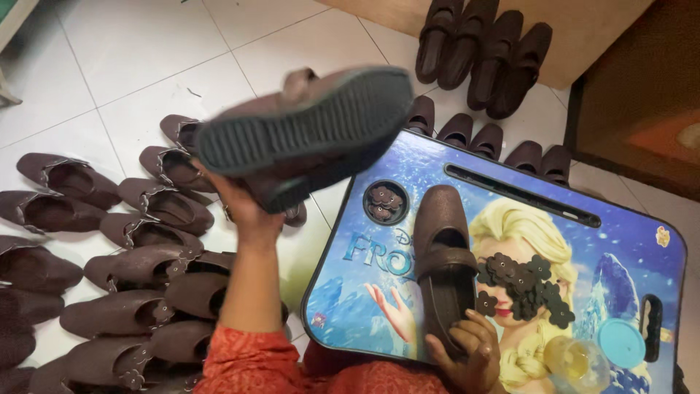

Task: The person attaches flower-shaped decorations to the straps of brown shoes. They pick up a shoe, place a flower on the strap, and press it into place, repeating this process for multiple shoes.

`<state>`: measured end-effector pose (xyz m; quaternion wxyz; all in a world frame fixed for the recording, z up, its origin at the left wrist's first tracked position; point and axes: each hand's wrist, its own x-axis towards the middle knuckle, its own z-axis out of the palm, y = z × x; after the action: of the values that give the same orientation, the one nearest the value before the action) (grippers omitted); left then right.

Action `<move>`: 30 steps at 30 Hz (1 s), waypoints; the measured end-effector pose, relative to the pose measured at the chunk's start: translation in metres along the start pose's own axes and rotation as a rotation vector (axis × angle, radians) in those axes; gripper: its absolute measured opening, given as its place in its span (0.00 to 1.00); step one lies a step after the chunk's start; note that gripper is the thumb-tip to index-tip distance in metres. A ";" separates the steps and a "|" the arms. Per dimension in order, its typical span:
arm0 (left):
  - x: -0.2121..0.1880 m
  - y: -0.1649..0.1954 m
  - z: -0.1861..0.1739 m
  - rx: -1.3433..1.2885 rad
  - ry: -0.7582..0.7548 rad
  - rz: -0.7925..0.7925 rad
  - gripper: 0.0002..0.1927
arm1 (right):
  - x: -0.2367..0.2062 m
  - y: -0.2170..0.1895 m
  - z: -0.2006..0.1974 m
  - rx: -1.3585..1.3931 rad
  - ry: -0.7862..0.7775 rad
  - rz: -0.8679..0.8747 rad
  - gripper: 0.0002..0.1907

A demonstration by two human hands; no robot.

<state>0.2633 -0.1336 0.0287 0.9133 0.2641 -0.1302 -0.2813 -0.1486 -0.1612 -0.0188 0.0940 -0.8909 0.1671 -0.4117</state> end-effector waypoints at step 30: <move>-0.033 -0.060 0.010 -0.127 -0.020 -0.204 0.39 | -0.015 0.003 -0.001 -0.020 0.006 0.002 0.63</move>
<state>0.2065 -0.1605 0.0008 0.8934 0.2151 -0.0935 -0.3831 -0.1591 -0.1583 -0.0294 0.0851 -0.8905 0.1721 -0.4125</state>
